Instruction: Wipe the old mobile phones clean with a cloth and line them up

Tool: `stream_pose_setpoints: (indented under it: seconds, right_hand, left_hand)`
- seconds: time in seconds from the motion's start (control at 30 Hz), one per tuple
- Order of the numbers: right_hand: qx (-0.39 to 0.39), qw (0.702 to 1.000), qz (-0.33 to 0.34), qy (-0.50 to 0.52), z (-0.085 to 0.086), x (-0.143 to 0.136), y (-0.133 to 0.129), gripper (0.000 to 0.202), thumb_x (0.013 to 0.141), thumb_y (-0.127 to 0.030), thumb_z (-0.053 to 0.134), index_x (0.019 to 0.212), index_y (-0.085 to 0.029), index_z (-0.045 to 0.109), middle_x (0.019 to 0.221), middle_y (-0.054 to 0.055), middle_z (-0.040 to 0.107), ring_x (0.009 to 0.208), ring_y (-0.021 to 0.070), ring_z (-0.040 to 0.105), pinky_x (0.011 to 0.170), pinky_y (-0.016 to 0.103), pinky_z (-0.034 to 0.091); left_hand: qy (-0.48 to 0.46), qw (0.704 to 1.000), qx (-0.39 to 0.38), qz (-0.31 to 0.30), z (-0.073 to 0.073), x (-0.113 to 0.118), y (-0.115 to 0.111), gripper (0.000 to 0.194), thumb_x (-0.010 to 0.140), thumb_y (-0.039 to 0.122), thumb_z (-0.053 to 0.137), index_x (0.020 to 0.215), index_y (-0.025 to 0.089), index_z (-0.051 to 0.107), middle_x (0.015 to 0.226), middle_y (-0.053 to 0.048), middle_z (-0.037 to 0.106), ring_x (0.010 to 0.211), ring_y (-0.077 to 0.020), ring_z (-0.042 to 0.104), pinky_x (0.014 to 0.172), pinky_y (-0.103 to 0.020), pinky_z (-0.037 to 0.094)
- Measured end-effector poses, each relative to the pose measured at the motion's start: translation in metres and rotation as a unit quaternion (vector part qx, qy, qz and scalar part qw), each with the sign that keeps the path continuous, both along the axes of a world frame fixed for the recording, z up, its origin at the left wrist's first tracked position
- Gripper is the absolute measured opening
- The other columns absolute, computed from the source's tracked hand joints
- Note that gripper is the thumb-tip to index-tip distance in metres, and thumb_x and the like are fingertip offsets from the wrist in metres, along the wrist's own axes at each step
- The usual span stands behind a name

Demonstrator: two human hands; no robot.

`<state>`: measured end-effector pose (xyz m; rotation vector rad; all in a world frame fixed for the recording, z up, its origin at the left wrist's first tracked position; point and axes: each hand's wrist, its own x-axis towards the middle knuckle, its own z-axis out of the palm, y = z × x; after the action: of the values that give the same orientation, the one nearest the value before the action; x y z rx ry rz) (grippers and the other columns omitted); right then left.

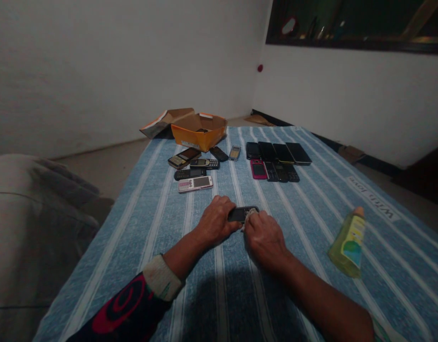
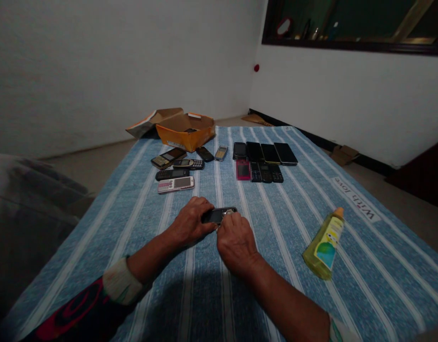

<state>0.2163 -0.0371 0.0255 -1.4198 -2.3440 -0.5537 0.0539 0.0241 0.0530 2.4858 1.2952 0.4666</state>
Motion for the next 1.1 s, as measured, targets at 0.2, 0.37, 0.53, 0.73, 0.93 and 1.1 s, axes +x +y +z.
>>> stream_pose_setpoints:
  seconds: [0.2,0.37,0.53,0.73,0.93,1.1]
  right_hand:
    - [-0.052,0.99,-0.107,0.074,0.009,0.034,0.018,0.02,0.08,-0.003,0.055,0.071,-0.017,0.067,0.075,0.007,0.058,0.076,0.0208,0.048,0.063,0.031,0.034]
    - [-0.075,0.962,-0.119,0.233,0.003,0.067,0.03,0.031,0.075,-0.001,0.047,0.076,-0.019,0.071,0.072,0.003,0.057,0.073,0.0178,0.052,0.066,0.027,0.039]
    - [-0.09,0.946,-0.093,0.297,-0.003,0.073,0.034,0.035,0.074,-0.002,0.043,0.079,-0.019,0.073,0.071,0.003,0.057,0.072,0.0174,0.055,0.068,0.027,0.042]
    - [-0.085,0.944,-0.092,0.306,-0.005,0.069,0.034,0.037,0.073,-0.001,0.044,0.085,-0.018,0.075,0.073,0.004,0.06,0.073,0.0181,0.057,0.07,0.029,0.044]
    - [-0.082,0.93,-0.067,0.351,-0.005,0.065,0.033,0.038,0.073,-0.001,0.044,0.088,-0.017,0.075,0.075,0.005,0.062,0.074,0.0181,0.059,0.072,0.029,0.046]
    - [-0.076,0.933,-0.046,0.349,-0.005,0.058,0.033,0.038,0.074,0.0,0.044,0.09,-0.016,0.075,0.074,0.004,0.061,0.075,0.0178,0.058,0.071,0.028,0.044]
  left_hand:
    - [-0.008,1.0,0.0,-0.009,-0.002,-0.004,0.0,0.022,0.073,0.032,0.072,0.087,0.017,0.064,0.088,-0.005,0.057,0.09,-0.0237,0.05,0.078,-0.035,0.043]
    - [-0.013,1.0,0.0,0.011,0.003,-0.019,0.006,0.034,0.071,0.044,0.073,0.089,0.016,0.064,0.089,-0.006,0.057,0.09,-0.0249,0.051,0.08,-0.038,0.045]
    - [-0.009,1.0,-0.009,-0.025,0.005,-0.03,0.01,0.031,0.071,0.041,0.073,0.09,0.016,0.067,0.112,-0.012,0.058,0.106,-0.0291,0.052,0.092,-0.044,0.044]
    - [-0.047,0.998,0.0,-0.031,-0.005,-0.028,0.006,0.035,0.066,0.028,0.078,0.096,0.017,0.066,0.121,-0.013,0.056,0.115,-0.0302,0.05,0.098,-0.046,0.043]
    - [-0.047,0.999,-0.011,0.021,0.0,-0.021,-0.007,0.032,0.065,0.018,0.076,0.094,0.018,0.061,0.094,-0.006,0.063,0.094,-0.0252,0.056,0.084,-0.041,0.049]
    - [-0.035,0.999,0.005,0.033,-0.001,-0.02,-0.013,0.033,0.068,0.018,0.074,0.098,0.02,0.06,0.089,-0.004,0.061,0.09,-0.0236,0.056,0.08,-0.039,0.049]
